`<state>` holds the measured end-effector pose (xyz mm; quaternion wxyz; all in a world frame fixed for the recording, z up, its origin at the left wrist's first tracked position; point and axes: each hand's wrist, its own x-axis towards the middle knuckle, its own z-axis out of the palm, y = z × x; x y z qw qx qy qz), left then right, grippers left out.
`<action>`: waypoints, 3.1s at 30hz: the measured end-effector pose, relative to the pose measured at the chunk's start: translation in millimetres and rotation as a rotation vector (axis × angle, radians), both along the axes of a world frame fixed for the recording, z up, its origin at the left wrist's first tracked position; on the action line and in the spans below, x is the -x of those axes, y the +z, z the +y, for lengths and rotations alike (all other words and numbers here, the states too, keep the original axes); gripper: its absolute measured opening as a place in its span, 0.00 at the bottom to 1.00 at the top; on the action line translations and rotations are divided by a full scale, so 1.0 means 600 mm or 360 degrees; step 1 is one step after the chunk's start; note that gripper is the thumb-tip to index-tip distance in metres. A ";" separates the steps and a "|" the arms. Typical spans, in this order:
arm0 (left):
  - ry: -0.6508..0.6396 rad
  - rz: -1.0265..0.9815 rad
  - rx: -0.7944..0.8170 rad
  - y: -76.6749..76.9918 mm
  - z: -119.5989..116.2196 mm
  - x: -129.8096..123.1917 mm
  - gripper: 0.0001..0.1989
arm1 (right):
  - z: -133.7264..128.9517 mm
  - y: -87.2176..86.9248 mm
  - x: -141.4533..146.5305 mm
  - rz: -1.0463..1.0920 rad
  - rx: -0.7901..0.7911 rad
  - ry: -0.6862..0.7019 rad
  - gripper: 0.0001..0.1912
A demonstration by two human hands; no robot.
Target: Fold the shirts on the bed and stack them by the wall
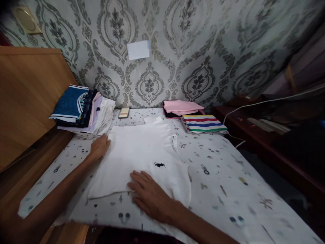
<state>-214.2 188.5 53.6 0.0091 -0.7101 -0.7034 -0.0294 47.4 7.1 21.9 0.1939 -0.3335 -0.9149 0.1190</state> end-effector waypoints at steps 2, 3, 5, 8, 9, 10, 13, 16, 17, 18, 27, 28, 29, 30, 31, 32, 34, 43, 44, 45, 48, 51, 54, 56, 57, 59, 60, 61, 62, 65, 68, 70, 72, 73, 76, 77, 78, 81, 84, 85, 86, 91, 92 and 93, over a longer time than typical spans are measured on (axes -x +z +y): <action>-0.0105 0.0063 -0.0155 0.000 -0.013 -0.020 0.17 | -0.003 0.003 -0.007 0.0000 -0.0009 -0.0001 0.21; -0.0217 0.0055 -0.0210 -0.003 -0.020 -0.034 0.19 | -0.002 0.002 -0.010 0.0002 -0.0033 -0.0017 0.21; -0.0546 -0.0042 -0.0183 -0.016 -0.032 -0.064 0.24 | 0.001 -0.005 -0.018 -0.0007 -0.0122 -0.0095 0.21; -0.0926 -0.0213 0.0048 -0.045 -0.038 -0.097 0.30 | 0.006 -0.024 -0.032 -0.0088 -0.0282 -0.0253 0.22; -0.0948 -0.0231 0.0112 -0.055 -0.036 -0.100 0.32 | 0.006 -0.030 -0.036 -0.0124 -0.0319 -0.0287 0.23; -0.0909 -0.0226 0.0154 -0.063 -0.031 -0.098 0.34 | 0.006 -0.034 -0.039 -0.0157 -0.0347 -0.0306 0.23; -0.0570 -0.0130 0.0190 -0.074 -0.011 -0.071 0.40 | 0.002 -0.038 -0.044 -0.0222 -0.0397 -0.0324 0.22; -0.0228 -0.0053 0.0198 -0.070 0.004 -0.038 0.42 | 0.000 -0.035 -0.043 -0.0232 -0.0426 -0.0342 0.22; -0.0165 -0.0039 0.0191 -0.068 0.006 -0.033 0.43 | -0.001 -0.035 -0.043 -0.0226 -0.0435 -0.0349 0.22; -0.0134 -0.0025 0.0168 -0.067 0.007 -0.032 0.43 | -0.001 -0.034 -0.042 -0.0220 -0.0443 -0.0352 0.21; -0.0817 -0.0150 0.0315 -0.074 0.054 -0.109 0.42 | 0.001 -0.036 -0.045 -0.0185 -0.0463 -0.0345 0.21; -0.0757 -0.0122 0.0306 -0.074 0.067 -0.103 0.42 | 0.001 -0.036 -0.045 -0.0180 -0.0448 -0.0344 0.21; -0.0675 -0.0091 0.0277 -0.073 0.080 -0.093 0.41 | 0.001 -0.036 -0.045 -0.0177 -0.0432 -0.0342 0.21; -0.0593 -0.0065 0.0246 -0.071 0.093 -0.080 0.40 | 0.001 -0.036 -0.046 -0.0173 -0.0413 -0.0341 0.22; -0.0523 -0.0044 0.0224 -0.069 0.105 -0.066 0.40 | 0.000 -0.036 -0.046 -0.0168 -0.0392 -0.0342 0.22; -0.0470 -0.0028 0.0209 -0.066 0.114 -0.053 0.39 | 0.000 -0.036 -0.046 -0.0159 -0.0368 -0.0344 0.22; -0.0404 -0.0007 0.0197 -0.060 0.125 -0.038 0.39 | 0.000 -0.036 -0.046 -0.0130 -0.0320 -0.0353 0.22; -0.0787 -0.0034 0.0195 -0.068 0.096 -0.087 0.37 | -0.007 -0.010 -0.042 -0.0125 -0.0068 -0.0377 0.21; -0.0741 -0.0026 0.0208 -0.067 0.098 -0.086 0.37 | -0.009 -0.007 -0.042 -0.0112 -0.0051 -0.0381 0.21; -0.0689 -0.0016 0.0216 -0.065 0.098 -0.085 0.37 | -0.011 -0.004 -0.043 -0.0079 -0.0040 -0.0389 0.20; -0.0673 0.0014 0.0232 -0.061 0.086 -0.085 0.37 | -0.022 -0.002 -0.053 0.0097 -0.0054 -0.0435 0.17; -0.0921 0.0032 0.0227 -0.062 0.043 -0.103 0.37 | -0.029 -0.009 -0.082 0.0300 -0.0123 -0.0682 0.17; -0.1276 0.0022 0.0253 -0.061 -0.009 -0.140 0.37 | -0.025 -0.023 -0.132 0.0436 -0.0170 -0.1214 0.18; -0.1486 0.0007 0.0302 -0.058 -0.039 -0.169 0.38 | -0.016 -0.032 -0.168 0.0414 -0.0146 -0.1561 0.18; -0.1579 0.0000 0.0329 -0.056 -0.052 -0.183 0.38 | -0.011 -0.036 -0.183 0.0367 -0.0117 -0.1692 0.17; -0.1756 -0.0020 0.0363 -0.051 -0.074 -0.209 0.38 | -0.001 -0.040 -0.205 0.0265 -0.0052 -0.1839 0.14; -0.1841 -0.0037 0.0377 -0.049 -0.084 -0.219 0.37 | 0.004 -0.040 -0.212 0.0228 -0.0028 -0.1857 0.12; -0.1919 -0.0057 0.0396 -0.046 -0.093 -0.227 0.36 | 0.008 -0.040 -0.215 0.0207 -0.0005 -0.1856 0.11; -0.1990 -0.0075 0.0420 -0.044 -0.102 -0.233 0.35 | 0.011 -0.039 -0.216 0.0197 0.0019 -0.1847 0.10; -0.2126 -0.0129 0.0495 -0.040 -0.121 -0.237 0.33 | 0.012 -0.038 -0.210 0.0195 0.0063 -0.1829 0.08; -0.2146 -0.0204 0.0518 -0.039 -0.132 -0.226 0.30 | -0.009 -0.040 -0.200 0.0209 0.0004 -0.1759 0.11; -0.2157 -0.0254 0.0510 -0.040 -0.141 -0.214 0.29 | -0.038 -0.040 -0.192 0.0233 -0.0052 -0.1659 0.15; -0.2214 -0.0308 0.0480 -0.042 -0.156 -0.201 0.29 | -0.074 -0.037 -0.185 0.0285 -0.0084 -0.1537 0.17; -0.2260 -0.0337 0.0453 -0.042 -0.167 -0.194 0.30 | -0.092 -0.034 -0.183 0.0316 -0.0089 -0.1463 0.16; -0.2450 -0.0415 0.0323 -0.043 -0.207 -0.178 0.32 | -0.136 -0.021 -0.179 0.0338 -0.0028 -0.1145 0.15; -0.2503 -0.0434 0.0274 -0.043 -0.221 -0.176 0.28 | -0.146 -0.017 -0.178 0.0314 0.0007 -0.1025 0.15; -0.2535 -0.0444 0.0231 -0.042 -0.233 -0.175 0.22 | -0.153 -0.014 -0.178 0.0282 0.0038 -0.0926 0.16; -0.2532 -0.0448 0.0156 -0.035 -0.263 -0.181 0.10 | -0.161 -0.009 -0.179 0.0194 0.0095 -0.0805 0.19; -0.2446 -0.0489 0.0167 -0.023 -0.280 -0.187 0.10 | -0.156 -0.002 -0.182 0.0180 0.0102 -0.0804 0.14; -0.2427 -0.0533 0.0212 -0.018 -0.281 -0.186 0.11 | -0.153 0.001 -0.182 0.0183 0.0099 -0.0797 0.12; -0.2403 -0.0596 0.0279 -0.014 -0.279 -0.183 0.11 | -0.149 0.006 -0.183 0.0192 0.0092 -0.0790 0.11; -0.1970 -0.0792 0.0417 -0.004 -0.197 -0.135 0.17 | -0.102 0.033 -0.167 0.0271 0.0020 -0.0687 0.10; -0.1818 -0.0719 0.0356 -0.006 -0.170 -0.119 0.20 | -0.088 0.036 -0.159 0.0272 0.0007 -0.0637 0.10; -0.1671 -0.0606 0.0293 -0.010 -0.144 -0.102 0.21 | -0.075 0.038 -0.150 0.0263 0.0001 -0.0575 0.10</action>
